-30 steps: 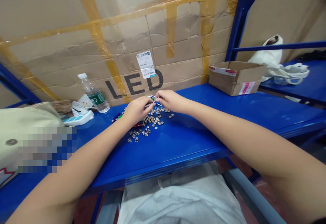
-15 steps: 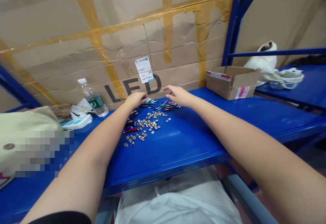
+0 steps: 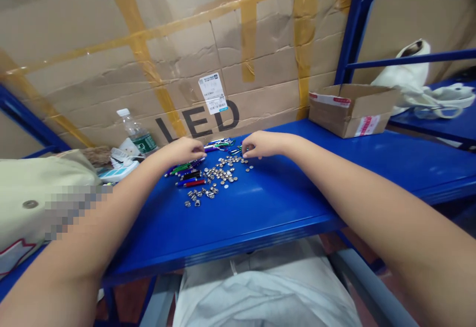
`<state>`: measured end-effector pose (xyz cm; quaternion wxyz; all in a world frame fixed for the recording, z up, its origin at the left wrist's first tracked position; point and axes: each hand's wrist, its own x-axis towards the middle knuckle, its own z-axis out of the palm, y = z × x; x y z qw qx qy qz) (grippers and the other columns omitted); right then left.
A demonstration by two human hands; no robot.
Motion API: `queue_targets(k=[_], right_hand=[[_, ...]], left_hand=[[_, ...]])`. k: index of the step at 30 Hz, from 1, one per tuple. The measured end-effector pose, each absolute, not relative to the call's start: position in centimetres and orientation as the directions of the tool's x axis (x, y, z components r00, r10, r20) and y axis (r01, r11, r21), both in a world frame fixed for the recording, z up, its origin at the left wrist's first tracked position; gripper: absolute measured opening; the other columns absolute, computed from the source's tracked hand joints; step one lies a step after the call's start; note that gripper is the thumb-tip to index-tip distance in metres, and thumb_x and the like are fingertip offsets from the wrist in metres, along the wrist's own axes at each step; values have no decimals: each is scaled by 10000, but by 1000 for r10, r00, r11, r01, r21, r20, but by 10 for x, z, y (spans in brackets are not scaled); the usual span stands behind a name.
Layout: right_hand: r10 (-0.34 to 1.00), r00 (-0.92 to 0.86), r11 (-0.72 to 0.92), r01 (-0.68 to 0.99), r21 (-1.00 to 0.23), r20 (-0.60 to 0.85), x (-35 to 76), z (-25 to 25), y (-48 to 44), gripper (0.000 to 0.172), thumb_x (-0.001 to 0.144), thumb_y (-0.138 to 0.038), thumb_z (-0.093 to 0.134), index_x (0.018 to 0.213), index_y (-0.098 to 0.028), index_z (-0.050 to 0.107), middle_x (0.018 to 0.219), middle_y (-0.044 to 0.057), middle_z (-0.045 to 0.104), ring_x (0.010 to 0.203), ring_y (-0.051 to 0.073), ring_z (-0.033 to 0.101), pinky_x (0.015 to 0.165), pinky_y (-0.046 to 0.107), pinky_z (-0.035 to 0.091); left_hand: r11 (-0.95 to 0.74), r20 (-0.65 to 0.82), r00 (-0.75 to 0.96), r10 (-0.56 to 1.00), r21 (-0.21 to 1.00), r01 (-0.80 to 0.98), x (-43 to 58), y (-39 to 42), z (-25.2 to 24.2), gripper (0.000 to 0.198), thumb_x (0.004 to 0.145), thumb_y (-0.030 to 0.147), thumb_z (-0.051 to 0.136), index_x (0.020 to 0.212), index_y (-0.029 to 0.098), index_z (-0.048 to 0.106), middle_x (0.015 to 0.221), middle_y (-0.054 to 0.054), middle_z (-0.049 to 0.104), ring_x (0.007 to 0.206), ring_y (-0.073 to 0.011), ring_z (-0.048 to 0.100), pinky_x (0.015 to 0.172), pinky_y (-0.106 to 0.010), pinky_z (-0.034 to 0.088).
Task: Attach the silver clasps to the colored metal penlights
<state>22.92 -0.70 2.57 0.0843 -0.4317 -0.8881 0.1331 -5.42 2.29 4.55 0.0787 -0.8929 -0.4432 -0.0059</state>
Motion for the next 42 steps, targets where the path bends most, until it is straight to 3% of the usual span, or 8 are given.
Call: queue_targets(k=[4,9,17,23,30,37,42], right_hand=[[763,-639,591,751,-295,-98,221,29,-19,195,804,-277,598,937,-176,698,772,46,691,608,146,599,550,265,416],[751,-646,602,754,-262,-134,217,25,-18,235,785,-249,635,1000,-170,689,867,55,701,647,140,617,577,251,436],[757,-629,580,771,-263,-175,221,23,-15,244,799,-274,628,1017,-177,683,859,50,704,631,133,618,543,235,430],[730,-658,606,747,-273,-182,222,24,-15,234,802,-282,617,1004,-186,687,851,43,705,620,127,608,540,234,425],[710,-675,621,734,-275,-200,222,21,-13,209,774,-253,633,965,-194,695,836,36,700,666,142,619,602,251,432],[708,-704,679,698,-226,-48,216,25,-21,181,757,-230,618,897,-183,721,858,45,706,714,155,610,633,258,419],[665,-724,737,599,-312,181,208,25,-27,190,761,-224,599,916,-164,691,718,13,629,606,116,525,551,235,365]], left_hand=[[-616,30,621,783,-94,782,-76,-30,34,253,869,395,501,901,226,688,920,-47,710,827,-192,640,736,-293,461],[-619,88,617,782,-13,785,-87,-40,19,249,864,355,497,963,221,682,1020,-56,702,939,-213,641,838,-321,473],[-613,107,606,788,42,789,-101,-35,15,269,830,392,526,978,231,684,1013,-55,705,933,-212,641,840,-317,480],[-601,138,592,794,30,799,-104,-40,20,289,818,458,518,826,222,684,870,-52,701,801,-205,640,751,-305,483],[-573,50,572,819,9,820,-106,-42,23,237,810,396,522,840,233,691,874,-35,708,796,-194,644,725,-283,471],[-551,18,551,834,11,834,-106,-39,18,205,761,364,563,822,210,684,833,-43,696,744,-191,631,673,-279,460],[-535,195,511,837,101,839,-94,-52,29,308,810,456,517,883,191,654,876,-51,694,762,-191,615,689,-287,464]])
